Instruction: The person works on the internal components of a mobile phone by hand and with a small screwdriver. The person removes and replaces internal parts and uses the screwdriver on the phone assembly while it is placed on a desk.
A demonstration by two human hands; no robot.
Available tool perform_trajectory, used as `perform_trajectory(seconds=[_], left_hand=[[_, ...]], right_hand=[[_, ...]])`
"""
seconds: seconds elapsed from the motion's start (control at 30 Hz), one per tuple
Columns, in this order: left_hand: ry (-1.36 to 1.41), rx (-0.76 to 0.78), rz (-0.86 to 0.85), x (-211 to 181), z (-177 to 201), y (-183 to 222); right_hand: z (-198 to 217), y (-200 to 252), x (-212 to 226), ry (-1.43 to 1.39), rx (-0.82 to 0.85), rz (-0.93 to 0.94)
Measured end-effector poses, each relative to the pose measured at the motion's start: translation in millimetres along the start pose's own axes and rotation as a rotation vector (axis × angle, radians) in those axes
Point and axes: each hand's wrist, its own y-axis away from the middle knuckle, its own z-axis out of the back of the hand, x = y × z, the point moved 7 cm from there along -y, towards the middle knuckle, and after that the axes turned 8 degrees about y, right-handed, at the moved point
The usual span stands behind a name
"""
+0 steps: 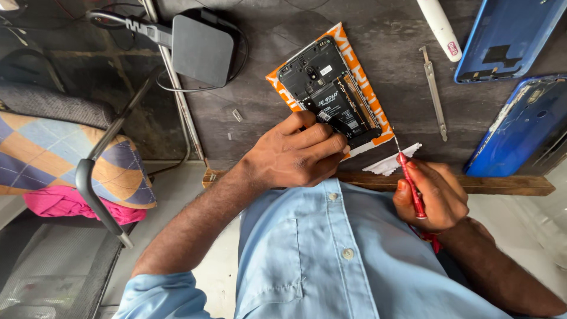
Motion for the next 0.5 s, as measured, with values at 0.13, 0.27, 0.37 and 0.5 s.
perform_trajectory(seconds=[0.13,0.27,0.37,0.5], left_hand=[[0.014,0.003,0.003,1.8,-1.2,1.1],[0.022,0.007,-0.004,3.5,-2.8,1.5],[0.022,0.007,-0.015,2.6,-2.9,3.5],[0.048,0.003,0.006,5.1,-2.2,4.0]], right_hand=[[-0.3,-5.4,-1.6,-0.015,0.009,-0.041],[-2.4,-8.9,-2.4,-0.014,0.007,-0.042],[-2.8,-7.6,-3.0,-0.001,0.034,-0.073],[-4.2,-5.8,-5.1,0.02,0.038,-0.088]])
